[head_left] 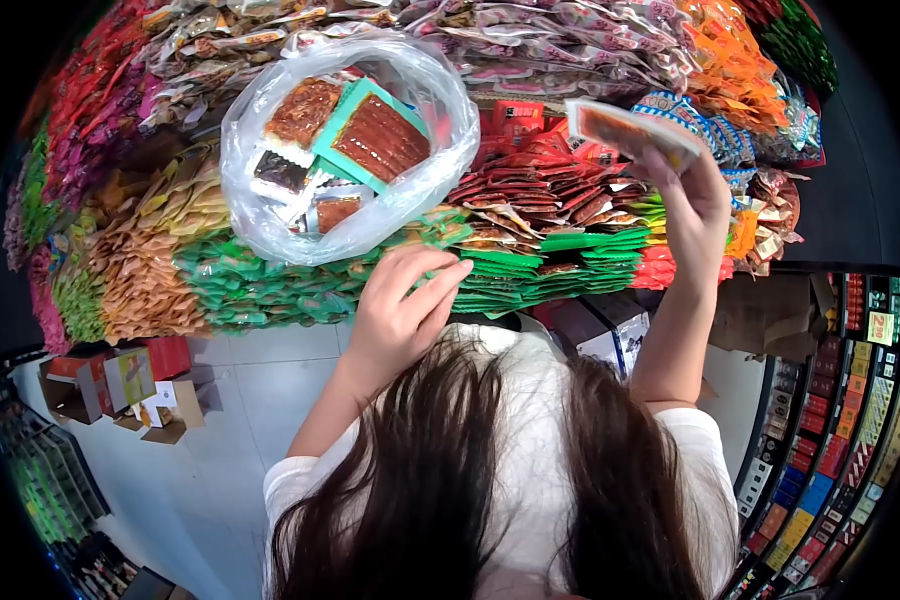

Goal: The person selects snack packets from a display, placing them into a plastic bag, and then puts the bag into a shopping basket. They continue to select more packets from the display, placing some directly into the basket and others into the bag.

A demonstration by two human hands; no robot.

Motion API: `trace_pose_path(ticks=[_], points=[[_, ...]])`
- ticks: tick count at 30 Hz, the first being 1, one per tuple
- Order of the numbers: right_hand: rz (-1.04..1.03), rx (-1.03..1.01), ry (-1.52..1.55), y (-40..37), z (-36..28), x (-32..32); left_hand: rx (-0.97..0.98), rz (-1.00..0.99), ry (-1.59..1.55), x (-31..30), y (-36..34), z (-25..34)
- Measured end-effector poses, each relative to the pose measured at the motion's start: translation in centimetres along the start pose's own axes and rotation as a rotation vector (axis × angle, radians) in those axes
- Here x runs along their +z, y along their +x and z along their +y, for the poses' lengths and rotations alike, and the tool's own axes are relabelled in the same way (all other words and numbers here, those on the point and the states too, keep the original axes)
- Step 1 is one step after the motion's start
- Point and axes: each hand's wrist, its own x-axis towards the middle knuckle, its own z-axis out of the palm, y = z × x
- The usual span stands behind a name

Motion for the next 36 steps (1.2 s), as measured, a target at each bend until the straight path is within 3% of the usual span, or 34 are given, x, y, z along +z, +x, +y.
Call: trace_pose_path(ticks=[3,11,17,23,25,27,31,36], points=[[0.020,0.155,0.054,-3.0,2.7,-3.4,0.010,-0.022,0.034,1.4,1.7,-0.6],[0.166,0.266,0.024,-6.6,5.7,-8.3,0.051,-0.183,-0.003,5.9,5.8,-0.9],[0.138,0.271,0.027,-6.8,7.0,-9.7,0.065,-0.341,0.090,9.1,6.1,-0.8],[-0.021,0.200,-0.170,-5.0,6.4,-9.3,0.090,-0.467,0.071,9.2,6.1,-0.9],[-0.041,0.193,-0.212,-4.0,5.6,-8.8,0.076,-0.463,0.051,9.4,6.0,-1.2],[-0.250,0.151,-0.316,-3.1,5.1,-8.6,0.110,-0.442,0.044,9.6,5.8,-1.5],[-0.436,0.080,-0.288,-1.8,4.9,-7.5,0.136,-0.415,0.032,9.8,5.6,-1.8],[-0.551,0.071,-0.366,-0.8,4.9,-7.3,0.107,-0.390,-0.001,10.0,5.4,-2.0]])
